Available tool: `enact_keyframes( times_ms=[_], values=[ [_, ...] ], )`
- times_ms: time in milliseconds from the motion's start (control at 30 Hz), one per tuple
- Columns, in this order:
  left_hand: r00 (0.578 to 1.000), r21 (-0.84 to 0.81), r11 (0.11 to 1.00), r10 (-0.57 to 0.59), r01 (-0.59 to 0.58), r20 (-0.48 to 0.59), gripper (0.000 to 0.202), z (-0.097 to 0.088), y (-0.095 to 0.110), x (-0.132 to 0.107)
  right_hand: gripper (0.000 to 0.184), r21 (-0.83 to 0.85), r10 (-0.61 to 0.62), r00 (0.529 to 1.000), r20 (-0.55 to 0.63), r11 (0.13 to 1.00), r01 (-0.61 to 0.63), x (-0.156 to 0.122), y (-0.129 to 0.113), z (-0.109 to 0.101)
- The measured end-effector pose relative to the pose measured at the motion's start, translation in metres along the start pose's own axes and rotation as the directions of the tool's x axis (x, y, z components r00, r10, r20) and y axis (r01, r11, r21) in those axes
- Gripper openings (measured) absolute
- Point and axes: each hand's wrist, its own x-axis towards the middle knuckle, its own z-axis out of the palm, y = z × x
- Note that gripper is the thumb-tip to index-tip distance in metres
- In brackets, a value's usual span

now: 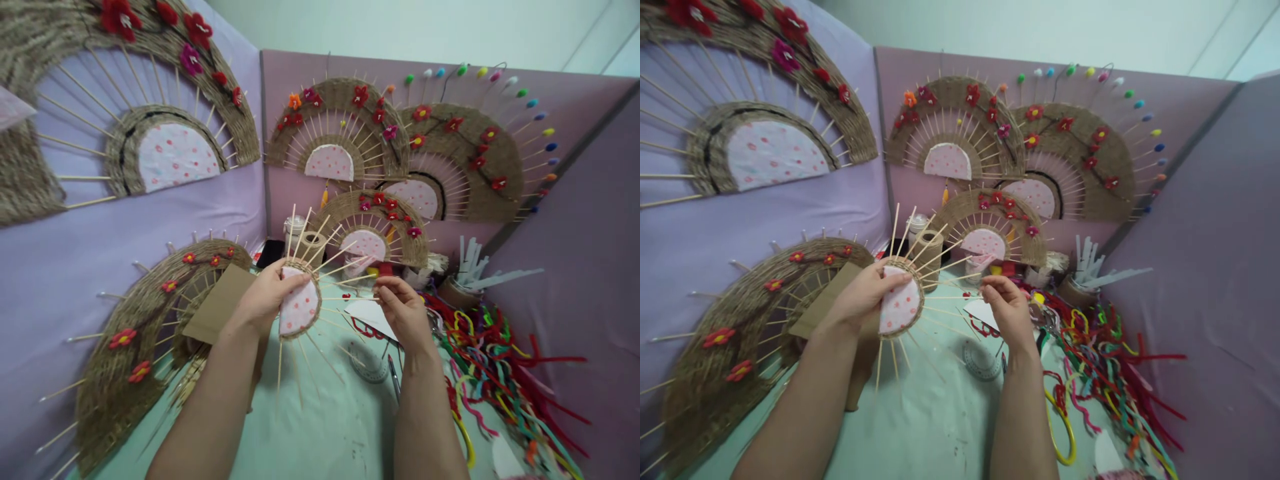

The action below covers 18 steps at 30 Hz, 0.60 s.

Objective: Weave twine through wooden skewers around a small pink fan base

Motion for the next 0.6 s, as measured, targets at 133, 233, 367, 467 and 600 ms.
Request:
enact_keyframes(
  times_ms=[133, 233, 367, 467, 600],
  values=[
    [0.996, -0.171, 0.982, 0.067, -0.075, -0.053, 0.030, 0.007, -0.002, 0.003, 0.022, -0.094, 0.090, 0.991, 0.101, 0.992, -0.081, -0.001, 0.005, 0.014],
    [0.983, -0.284, 0.944, 0.144, -0.171, -0.113, 0.031, 0.013, -0.006, 0.007, 0.023, -0.228, 0.175, 0.947, 0.268, 0.967, -0.114, -0.007, 0.000, 0.028],
    [0.980, -0.349, 0.916, 0.173, -0.197, -0.101, 0.030, 0.017, -0.010, 0.010, 0.023, -0.226, 0.256, 0.871, 0.420, 0.959, -0.173, -0.013, -0.012, 0.040],
    [0.984, -0.368, 0.913, 0.158, -0.176, -0.079, 0.030, 0.016, -0.012, 0.012, 0.020, -0.200, 0.256, 0.895, 0.364, 0.960, -0.193, -0.013, -0.014, 0.040],
    [0.996, -0.384, 0.919, 0.084, -0.091, -0.036, 0.033, 0.014, -0.013, 0.014, 0.020, -0.207, 0.249, 0.906, 0.341, 0.960, -0.186, -0.010, -0.007, 0.035]
  ],
)
